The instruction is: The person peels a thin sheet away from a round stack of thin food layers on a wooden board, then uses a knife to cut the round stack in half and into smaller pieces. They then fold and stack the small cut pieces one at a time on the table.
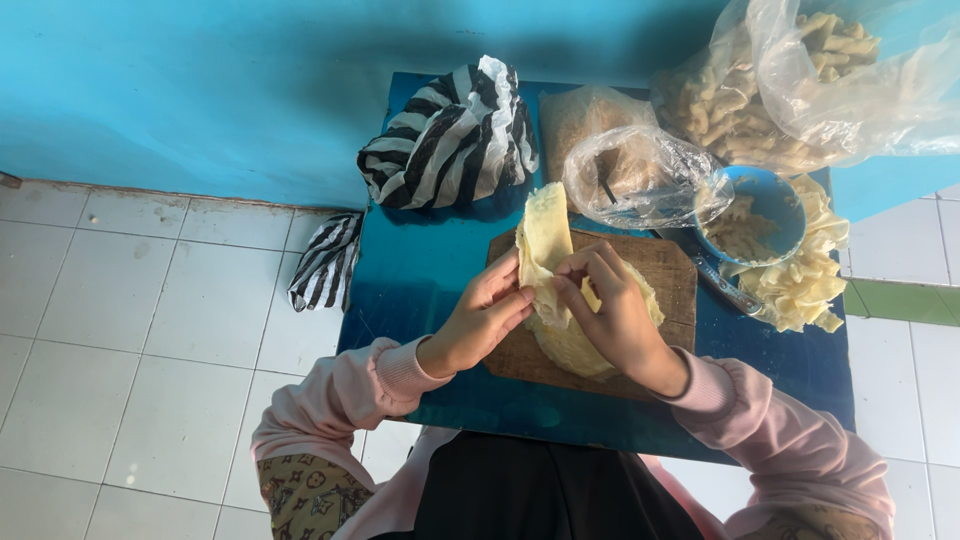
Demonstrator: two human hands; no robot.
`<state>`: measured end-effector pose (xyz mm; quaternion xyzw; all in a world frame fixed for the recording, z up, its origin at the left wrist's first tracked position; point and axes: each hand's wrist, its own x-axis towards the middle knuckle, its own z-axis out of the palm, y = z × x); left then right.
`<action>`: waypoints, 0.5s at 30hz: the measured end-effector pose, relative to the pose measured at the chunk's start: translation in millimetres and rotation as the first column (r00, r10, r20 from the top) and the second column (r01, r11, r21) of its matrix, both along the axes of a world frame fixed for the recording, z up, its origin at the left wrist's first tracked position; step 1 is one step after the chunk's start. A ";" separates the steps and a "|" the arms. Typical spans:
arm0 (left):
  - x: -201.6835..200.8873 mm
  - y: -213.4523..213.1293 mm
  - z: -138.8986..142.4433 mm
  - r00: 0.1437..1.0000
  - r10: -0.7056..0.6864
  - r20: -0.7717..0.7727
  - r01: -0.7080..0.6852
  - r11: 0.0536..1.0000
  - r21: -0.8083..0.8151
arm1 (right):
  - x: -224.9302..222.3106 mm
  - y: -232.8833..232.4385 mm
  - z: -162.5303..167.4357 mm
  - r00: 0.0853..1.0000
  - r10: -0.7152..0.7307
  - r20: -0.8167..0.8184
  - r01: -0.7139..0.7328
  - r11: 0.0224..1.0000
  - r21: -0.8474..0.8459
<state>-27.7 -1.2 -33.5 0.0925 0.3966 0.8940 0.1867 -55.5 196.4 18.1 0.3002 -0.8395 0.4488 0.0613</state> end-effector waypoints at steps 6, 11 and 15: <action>4.7 -0.3 -3.7 1.000 0.012 -0.021 -0.014 0.996 -0.087 | 1.5 -6.7 1.8 0.927 0.082 -0.366 -0.059 0.996 0.072; 7.2 1.0 -7.5 0.990 0.019 -0.139 -0.045 0.982 -0.185 | -0.1 -1.2 4.9 0.964 0.095 -0.249 -0.086 0.995 0.046; 12.2 8.3 -6.8 0.949 0.034 -0.314 -0.131 0.947 -0.294 | -2.3 0.2 -3.6 0.998 0.019 -0.056 -0.022 0.998 -0.056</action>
